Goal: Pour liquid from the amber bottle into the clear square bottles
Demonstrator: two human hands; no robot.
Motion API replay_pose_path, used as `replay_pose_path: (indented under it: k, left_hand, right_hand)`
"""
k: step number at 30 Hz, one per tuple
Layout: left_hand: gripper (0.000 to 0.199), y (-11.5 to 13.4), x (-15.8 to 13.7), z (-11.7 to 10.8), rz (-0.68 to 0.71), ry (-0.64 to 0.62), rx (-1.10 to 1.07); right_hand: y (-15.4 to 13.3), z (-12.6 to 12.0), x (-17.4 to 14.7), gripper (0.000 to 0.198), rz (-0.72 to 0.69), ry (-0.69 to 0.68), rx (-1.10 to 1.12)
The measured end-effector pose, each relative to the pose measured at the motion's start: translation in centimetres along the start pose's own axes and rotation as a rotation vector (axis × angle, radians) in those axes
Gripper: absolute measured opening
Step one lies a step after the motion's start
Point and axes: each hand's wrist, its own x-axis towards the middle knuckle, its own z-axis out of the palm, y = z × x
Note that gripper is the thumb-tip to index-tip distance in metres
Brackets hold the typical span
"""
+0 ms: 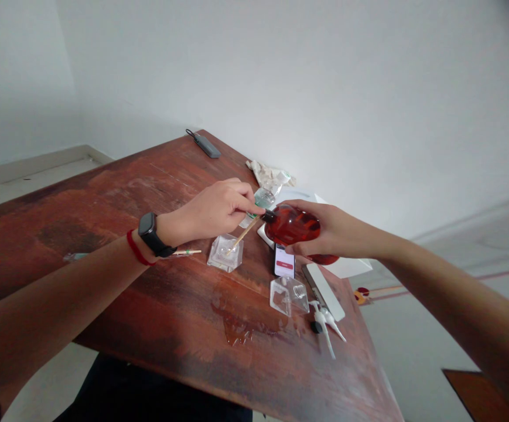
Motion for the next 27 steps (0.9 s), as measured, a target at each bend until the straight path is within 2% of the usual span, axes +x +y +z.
replay_pose_path:
  k: [27]
  left_hand:
    - [0.044,-0.06,-0.01,0.13,0.021,0.014,0.006]
  right_hand:
    - [-0.21,-0.10,-0.02,0.068,0.010,0.000,-0.021]
